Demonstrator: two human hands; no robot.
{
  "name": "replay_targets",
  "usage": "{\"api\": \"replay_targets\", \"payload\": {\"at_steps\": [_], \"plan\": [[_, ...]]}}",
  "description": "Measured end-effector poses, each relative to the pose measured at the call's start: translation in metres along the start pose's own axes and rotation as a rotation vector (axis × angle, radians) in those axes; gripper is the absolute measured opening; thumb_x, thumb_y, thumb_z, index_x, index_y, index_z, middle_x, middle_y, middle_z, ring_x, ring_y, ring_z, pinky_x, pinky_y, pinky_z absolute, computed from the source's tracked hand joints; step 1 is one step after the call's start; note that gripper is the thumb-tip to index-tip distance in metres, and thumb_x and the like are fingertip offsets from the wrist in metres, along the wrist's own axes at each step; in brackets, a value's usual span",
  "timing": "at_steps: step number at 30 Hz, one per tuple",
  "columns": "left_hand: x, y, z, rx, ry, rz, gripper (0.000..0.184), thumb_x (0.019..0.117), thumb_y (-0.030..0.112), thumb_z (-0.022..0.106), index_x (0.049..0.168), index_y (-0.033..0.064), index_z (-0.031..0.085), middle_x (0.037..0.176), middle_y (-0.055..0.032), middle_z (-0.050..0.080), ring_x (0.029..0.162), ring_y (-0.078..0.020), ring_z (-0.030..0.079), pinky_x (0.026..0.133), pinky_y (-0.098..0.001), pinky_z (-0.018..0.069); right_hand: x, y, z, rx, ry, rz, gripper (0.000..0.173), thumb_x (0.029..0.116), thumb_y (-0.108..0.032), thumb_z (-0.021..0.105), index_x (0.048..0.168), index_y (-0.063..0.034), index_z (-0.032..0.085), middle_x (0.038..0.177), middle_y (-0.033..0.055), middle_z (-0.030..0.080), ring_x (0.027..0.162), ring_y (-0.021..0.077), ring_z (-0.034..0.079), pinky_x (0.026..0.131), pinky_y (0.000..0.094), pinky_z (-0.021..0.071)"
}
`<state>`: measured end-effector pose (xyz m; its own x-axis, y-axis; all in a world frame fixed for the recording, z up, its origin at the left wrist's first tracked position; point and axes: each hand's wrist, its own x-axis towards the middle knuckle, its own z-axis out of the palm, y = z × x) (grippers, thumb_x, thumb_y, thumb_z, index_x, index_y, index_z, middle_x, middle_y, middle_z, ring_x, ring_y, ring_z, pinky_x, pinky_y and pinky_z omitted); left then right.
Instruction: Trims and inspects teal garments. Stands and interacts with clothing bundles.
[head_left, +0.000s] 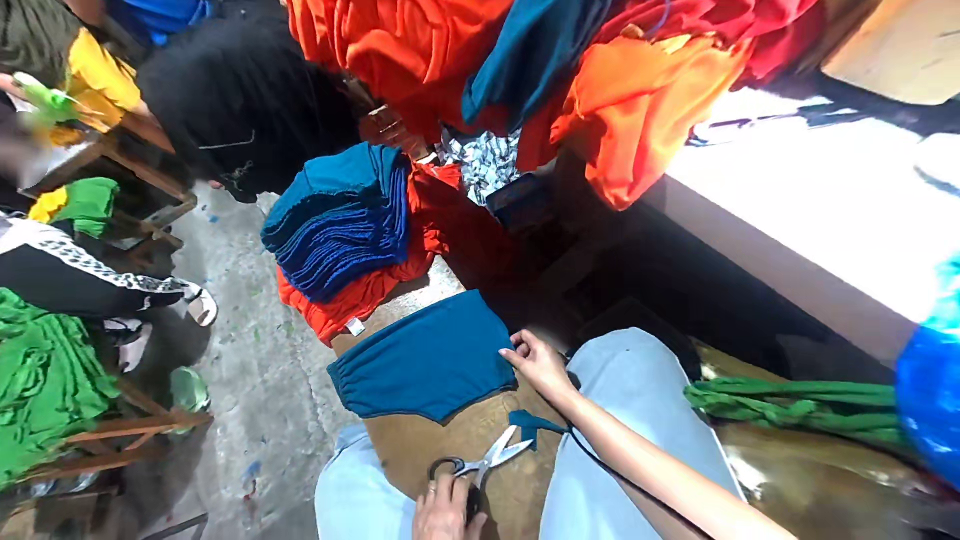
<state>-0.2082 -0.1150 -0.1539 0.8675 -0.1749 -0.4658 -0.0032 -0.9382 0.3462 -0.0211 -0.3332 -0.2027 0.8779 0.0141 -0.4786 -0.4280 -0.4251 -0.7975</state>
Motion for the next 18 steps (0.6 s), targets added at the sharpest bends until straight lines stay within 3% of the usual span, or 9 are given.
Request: {"api": "replay_targets", "payload": {"at_steps": [2, 5, 9, 10, 12, 14, 16, 18], "plan": [[0.002, -0.009, 0.005, 0.004, 0.154, 0.067, 0.041, 0.0861, 0.019, 0.077, 0.124, 0.0032, 0.07, 0.13, -0.0247, 0.064, 0.117, -0.0487, 0.062, 0.09, -0.0639, 0.0514, 0.001, -0.003, -0.001, 0.023, -0.018, 0.023, 0.029, 0.1016, -0.018, 0.065, 0.122, 0.0021, 0.062, 0.091, 0.0173, 0.065, 0.083, 0.0287, 0.063, 0.081, 0.0484, 0.0513], [0.007, -0.013, 0.005, 0.024, 0.171, 0.07, 0.053, 0.0819, 0.01, 0.079, 0.133, 0.0032, 0.065, 0.138, -0.0271, 0.058, 0.124, -0.0517, 0.057, 0.093, -0.0661, 0.0495, 0.004, 0.002, 0.001, 0.132, 0.01, -0.002, 0.018, 0.1023, -0.012, 0.062, 0.111, 0.0035, 0.064, 0.09, 0.0152, 0.064, 0.077, 0.0227, 0.061, 0.076, 0.0422, 0.0511], [0.01, -0.02, 0.004, 0.126, 0.226, 0.152, 0.057, 0.0764, 0.015, 0.084, 0.129, 0.003, 0.067, 0.125, -0.0244, 0.066, 0.114, -0.0486, 0.063, 0.087, -0.0638, 0.0526, 0.007, 0.01, 0.002, 0.134, 0.017, -0.012, 0.029, 0.1014, -0.016, 0.064, 0.127, -0.0018, 0.064, 0.094, 0.0132, 0.067, 0.081, 0.0222, 0.062, 0.079, 0.043, 0.0512], [0.01, -0.021, 0.004, 0.144, 0.201, 0.157, 0.057, 0.0771, 0.016, 0.084, 0.13, 0.0024, 0.066, 0.124, -0.0244, 0.067, 0.114, -0.0482, 0.064, 0.086, -0.0636, 0.0528, 0.009, 0.01, 0.002, 0.141, 0.015, 0.007, 0.035, 0.1015, -0.021, 0.065, 0.131, -0.0021, 0.062, 0.099, 0.0152, 0.066, 0.086, 0.0254, 0.062, 0.082, 0.0461, 0.0503], [0.007, -0.018, 0.003, 0.148, 0.102, 0.129, 0.056, 0.0834, 0.016, 0.08, 0.134, 0.0005, 0.063, 0.124, -0.0269, 0.066, 0.112, -0.048, 0.065, 0.086, -0.0611, 0.0545, 0.017, 0.005, 0.001, 0.166, -0.033, 0.062, 0.044, 0.1036, -0.03, 0.062, 0.138, -0.0017, 0.058, 0.126, 0.0233, 0.062, 0.112, 0.0357, 0.061, 0.098, 0.0542, 0.0477], [0.007, -0.016, -0.001, 0.109, -0.011, 0.075, 0.052, 0.088, 0.011, 0.074, 0.137, 0.0009, 0.061, 0.124, -0.0288, 0.064, 0.112, -0.0479, 0.065, 0.088, -0.0577, 0.0556, 0.025, -0.011, -0.002, 0.232, -0.128, 0.147, 0.049, 0.1084, -0.037, 0.05, 0.141, -0.0009, 0.056, 0.144, 0.0263, 0.051, 0.132, 0.0401, 0.05, 0.108, 0.0589, 0.0396], [0.007, -0.015, -0.013, 0.034, -0.127, 0.023, 0.05, 0.0903, 0.005, 0.068, 0.14, 0.0022, 0.059, 0.126, -0.0286, 0.063, 0.117, -0.0481, 0.062, 0.096, -0.0569, 0.0525, 0.037, -0.026, -0.004, 0.335, -0.196, 0.27, 0.058, 0.1101, -0.046, 0.037, 0.143, -0.0009, 0.053, 0.143, 0.0246, 0.053, 0.131, 0.0356, 0.051, 0.107, 0.0546, 0.04], [0.005, -0.02, -0.027, -0.055, -0.138, 0.06, 0.047, 0.0883, 0.004, 0.068, 0.135, 0.0026, 0.064, 0.123, -0.0254, 0.068, 0.116, -0.0468, 0.063, 0.098, -0.0567, 0.0514, 0.053, -0.032, -0.005, 0.38, -0.224, 0.33, 0.06, 0.1099, -0.048, 0.035, 0.146, -0.0038, 0.051, 0.141, 0.0212, 0.055, 0.126, 0.0306, 0.054, 0.101, 0.049, 0.0428]]}}
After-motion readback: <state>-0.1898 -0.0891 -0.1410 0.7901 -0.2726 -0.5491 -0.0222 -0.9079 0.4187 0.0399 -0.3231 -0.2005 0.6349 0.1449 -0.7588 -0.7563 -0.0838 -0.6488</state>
